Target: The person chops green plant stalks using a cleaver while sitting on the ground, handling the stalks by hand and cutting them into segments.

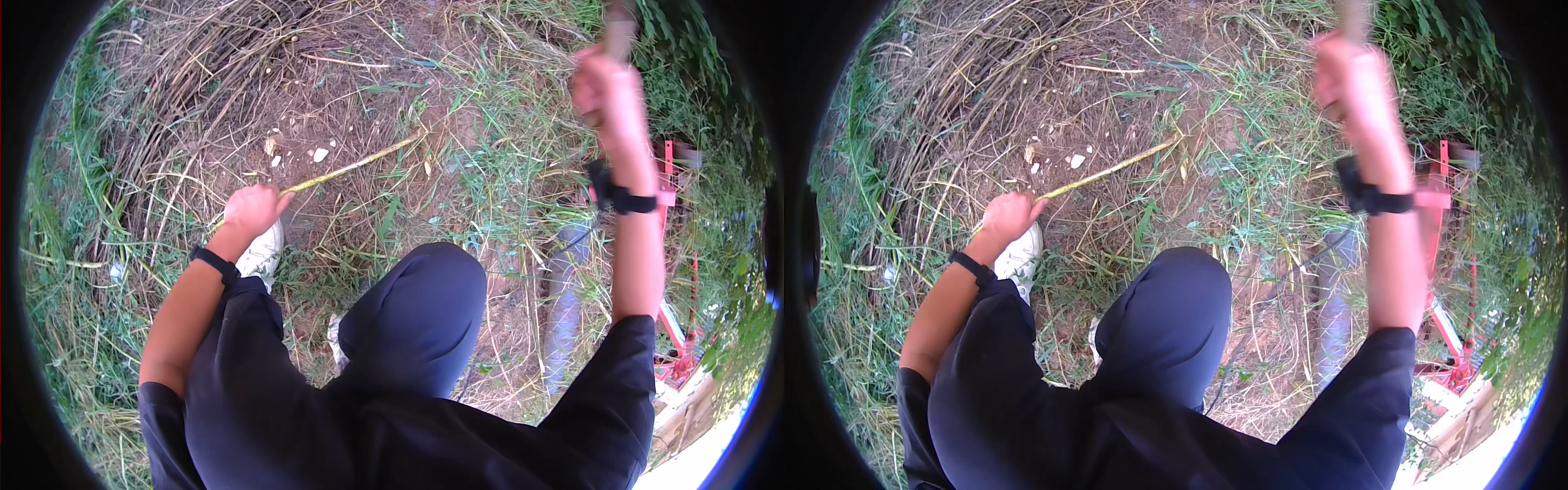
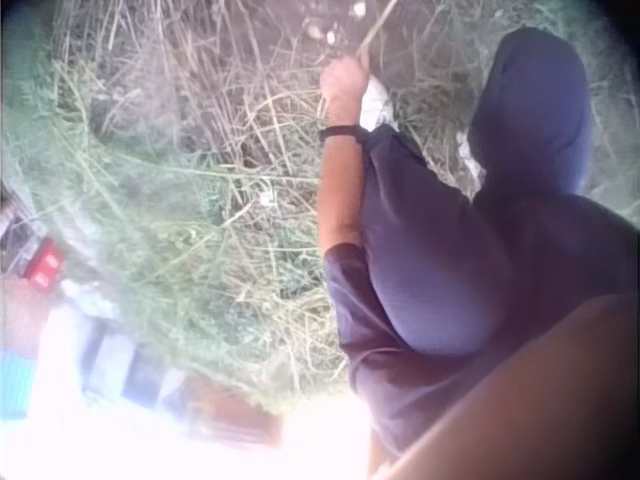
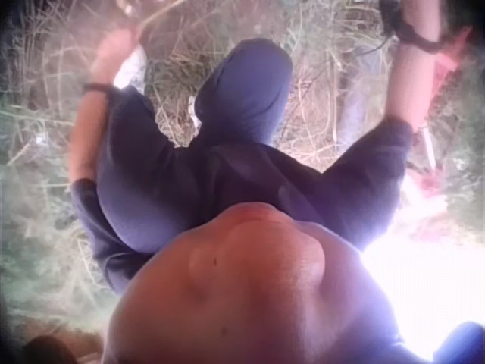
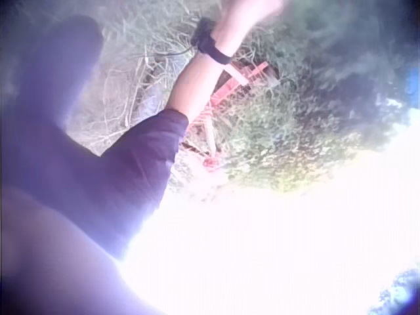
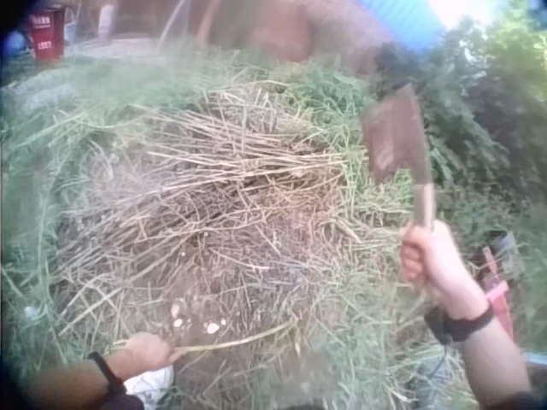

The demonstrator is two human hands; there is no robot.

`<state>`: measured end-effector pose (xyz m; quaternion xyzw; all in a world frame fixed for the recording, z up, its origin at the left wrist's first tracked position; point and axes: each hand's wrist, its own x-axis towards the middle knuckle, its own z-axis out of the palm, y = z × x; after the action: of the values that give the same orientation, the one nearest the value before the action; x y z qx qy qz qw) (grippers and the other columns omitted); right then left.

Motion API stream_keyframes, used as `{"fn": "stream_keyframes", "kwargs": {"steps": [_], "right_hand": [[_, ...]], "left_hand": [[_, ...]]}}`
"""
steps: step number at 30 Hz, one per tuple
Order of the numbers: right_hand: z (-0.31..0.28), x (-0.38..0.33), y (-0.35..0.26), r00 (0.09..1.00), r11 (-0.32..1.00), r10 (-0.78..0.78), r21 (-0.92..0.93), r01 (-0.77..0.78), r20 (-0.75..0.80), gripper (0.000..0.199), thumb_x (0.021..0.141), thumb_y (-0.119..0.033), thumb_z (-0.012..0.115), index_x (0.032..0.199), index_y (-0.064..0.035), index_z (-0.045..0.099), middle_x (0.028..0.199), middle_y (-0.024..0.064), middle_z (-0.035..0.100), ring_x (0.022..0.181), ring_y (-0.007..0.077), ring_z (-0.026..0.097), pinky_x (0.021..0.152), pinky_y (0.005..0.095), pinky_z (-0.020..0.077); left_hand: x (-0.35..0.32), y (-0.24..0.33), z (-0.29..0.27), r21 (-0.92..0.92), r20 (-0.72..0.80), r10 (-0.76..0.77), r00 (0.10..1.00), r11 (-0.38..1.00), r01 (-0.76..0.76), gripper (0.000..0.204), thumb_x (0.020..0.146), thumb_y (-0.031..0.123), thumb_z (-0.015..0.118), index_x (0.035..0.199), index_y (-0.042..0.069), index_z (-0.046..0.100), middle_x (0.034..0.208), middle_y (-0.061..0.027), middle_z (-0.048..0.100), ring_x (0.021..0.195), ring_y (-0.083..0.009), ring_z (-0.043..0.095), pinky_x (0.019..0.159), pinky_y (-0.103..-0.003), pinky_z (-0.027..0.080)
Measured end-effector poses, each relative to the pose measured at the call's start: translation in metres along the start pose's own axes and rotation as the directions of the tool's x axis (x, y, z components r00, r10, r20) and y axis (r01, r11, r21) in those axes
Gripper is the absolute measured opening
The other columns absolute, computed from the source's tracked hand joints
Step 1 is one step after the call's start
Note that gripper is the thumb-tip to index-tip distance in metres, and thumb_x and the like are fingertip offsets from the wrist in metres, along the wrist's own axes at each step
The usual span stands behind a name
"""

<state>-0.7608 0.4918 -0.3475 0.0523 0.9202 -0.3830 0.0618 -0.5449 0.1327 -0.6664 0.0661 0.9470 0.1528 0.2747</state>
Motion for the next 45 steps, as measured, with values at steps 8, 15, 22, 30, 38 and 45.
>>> {"fn": "stream_keyframes", "kwargs": {"steps": [8, 15, 22, 30, 38, 45], "right_hand": [[0.097, -0.021, 0.124, 0.905, 0.871, -0.314, 0.293, 0.395, -0.288, 0.021, 0.09, -0.019, 0.056, 0.074, -0.0056, 0.051, 0.054, 0.0004, 0.047, 0.039, 0.0131, 0.042, 0.036, 0.0292, 0.0334], [0.128, -0.073, 0.192, 0.65, 0.684, 0.563, 0.154, -0.713, 0.511, 0.02, 0.087, -0.009, 0.059, 0.075, -0.0092, 0.044, 0.055, -0.0031, 0.04, 0.039, 0.0106, 0.039, 0.036, 0.028, 0.0336], [0.059, -0.034, 0.071, 0.896, 0.937, 0.343, -0.035, -0.348, 0.281, 0.027, 0.089, -0.024, 0.06, 0.071, -0.0053, 0.063, 0.06, -0.0004, 0.057, 0.041, 0.0094, 0.045, 0.037, 0.0276, 0.0309], [-0.035, -0.009, -0.068, 0.751, 0.577, -0.648, 0.561, 0.594, -0.13, 0.032, 0.094, -0.013, 0.045, 0.063, -0.0109, 0.041, 0.059, 0.0017, 0.038, 0.053, 0.01, 0.037, 0.053, 0.0296, 0.0338], [0.161, -0.132, 0.335, 0.448, 0.184, 0.462, 0.411, -0.893, 0.766, 0.015, 0.091, -0.021, 0.062, 0.082, -0.0087, 0.061, 0.059, 0.003, 0.054, 0.045, 0.0169, 0.052, 0.041, 0.0323, 0.0402], [0.174, -0.139, 0.275, 0.632, 0.536, 0.61, 0.338, -0.773, 0.479, 0.013, 0.086, -0.012, 0.059, 0.076, -0.0056, 0.053, 0.059, 0.0012, 0.048, 0.042, 0.0138, 0.043, 0.039, 0.0318, 0.0367]], "left_hand": [[-0.01, -0.002, -0.004, 0.002, 0.021, 0.008, 1.0, 1.0, -0.008, 0.057, 0.101, 0.051, 0.041, 0.086, 0.005, 0.07, 0.08, -0.0176, 0.071, 0.077, -0.0337, 0.071, 0.072, -0.045, 0.058], [-0.002, 0.006, -0.02, 0.071, -0.01, 0.068, 0.998, 0.995, -0.067, 0.054, 0.101, 0.049, 0.043, 0.085, 0.005, 0.07, 0.077, -0.0156, 0.071, 0.071, -0.0329, 0.071, 0.064, -0.045, 0.058], [-0.003, 0.006, -0.008, 0.002, -0.001, 0.036, 0.999, 0.999, -0.036, 0.053, 0.101, 0.049, 0.044, 0.091, 0.002, 0.066, 0.081, -0.019, 0.07, 0.074, -0.0356, 0.071, 0.068, -0.047, 0.059], [-0.003, -0.004, 0.008, -0.012, -0.149, 0.09, 0.985, 0.996, -0.093, 0.048, 0.099, 0.049, 0.048, 0.088, 0.004, 0.06, 0.065, -0.0175, 0.065, 0.062, -0.0379, 0.067, 0.057, -0.048, 0.055], [-0.021, 0.047, -0.043, 0.388, -0.284, 0.225, 0.932, 0.916, -0.103, 0.083, 0.091, 0.063, 0.048, 0.146, 0.003, 0.039, 0.146, -0.0189, 0.045, 0.142, -0.035, 0.033, 0.116, -0.051, 0.023], [-0.01, 0.017, -0.025, 0.28, 0.05, 0.011, 0.999, 0.96, -0.025, 0.063, 0.094, 0.051, 0.055, 0.134, 0.002, 0.049, 0.127, -0.017, 0.059, 0.123, -0.0329, 0.053, 0.107, -0.049, 0.037]]}}
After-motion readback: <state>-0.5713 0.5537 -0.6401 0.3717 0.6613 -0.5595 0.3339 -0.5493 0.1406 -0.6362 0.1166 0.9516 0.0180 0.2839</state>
